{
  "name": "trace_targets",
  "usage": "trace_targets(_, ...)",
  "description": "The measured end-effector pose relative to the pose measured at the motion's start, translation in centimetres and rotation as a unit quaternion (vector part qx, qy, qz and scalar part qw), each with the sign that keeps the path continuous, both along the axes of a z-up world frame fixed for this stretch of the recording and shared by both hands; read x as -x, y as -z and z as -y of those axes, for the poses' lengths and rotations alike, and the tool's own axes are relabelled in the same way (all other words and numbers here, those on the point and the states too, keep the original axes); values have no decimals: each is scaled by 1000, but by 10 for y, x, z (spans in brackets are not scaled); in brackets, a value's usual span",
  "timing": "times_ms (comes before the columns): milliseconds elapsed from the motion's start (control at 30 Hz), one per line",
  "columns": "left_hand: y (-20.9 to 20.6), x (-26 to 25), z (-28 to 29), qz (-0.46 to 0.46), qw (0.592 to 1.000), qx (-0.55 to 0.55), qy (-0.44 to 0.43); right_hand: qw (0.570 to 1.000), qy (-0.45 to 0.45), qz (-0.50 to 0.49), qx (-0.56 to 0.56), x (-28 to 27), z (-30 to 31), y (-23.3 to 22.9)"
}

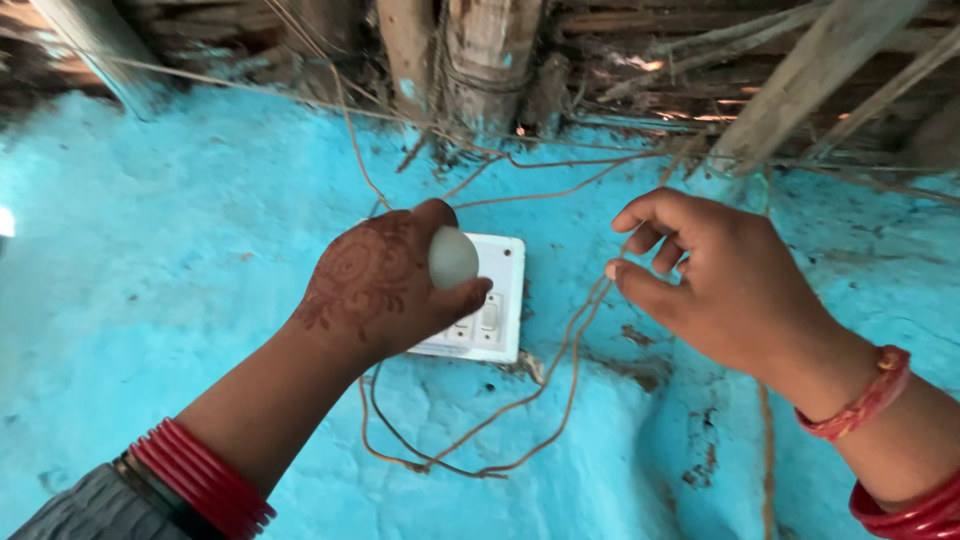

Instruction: The person removes a light bulb from a wall-mounted fixture, walks through a corridor, and installs the bulb into a different fixture. The person then removes the bulb again and attempts to install it into a third fixture.

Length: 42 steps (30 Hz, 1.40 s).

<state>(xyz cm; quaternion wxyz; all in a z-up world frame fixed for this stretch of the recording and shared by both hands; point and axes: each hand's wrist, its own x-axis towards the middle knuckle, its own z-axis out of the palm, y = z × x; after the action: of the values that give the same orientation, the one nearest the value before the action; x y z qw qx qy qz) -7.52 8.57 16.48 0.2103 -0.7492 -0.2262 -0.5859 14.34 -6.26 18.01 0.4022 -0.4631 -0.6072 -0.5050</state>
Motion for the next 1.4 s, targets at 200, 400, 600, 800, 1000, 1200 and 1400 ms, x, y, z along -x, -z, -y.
trace_targets(200, -5, 20, -5, 8, 1000, 15, -24, 999, -26, 33, 6, 15, -19, -9)
trace_targets(400, -4, 32, -8, 57, 998, 6, 27, 996, -60, 41, 49, 32, -40, -15)
trace_targets(600, -14, 18, -17, 66, 975, 145, 156, 948, -212, -36, 235, 54, -61, -25)
trace_targets(800, -19, 6, -33, 48, 989, 32, 138, 918, -274, -5, 287, 69, -79, -29)
trace_targets(1000, -25, 10, -30, 67, 969, 198, 129, 923, -242, 36, 296, 65, -96, -31)
trace_targets(1200, -29, 4, -33, 39, 984, 135, 109, 927, -285, 92, 223, 60, -119, -33)
trace_targets(1400, -24, 2, -53, 72, 897, 163, 405, 971, -170, 150, 73, 53, -120, -28)
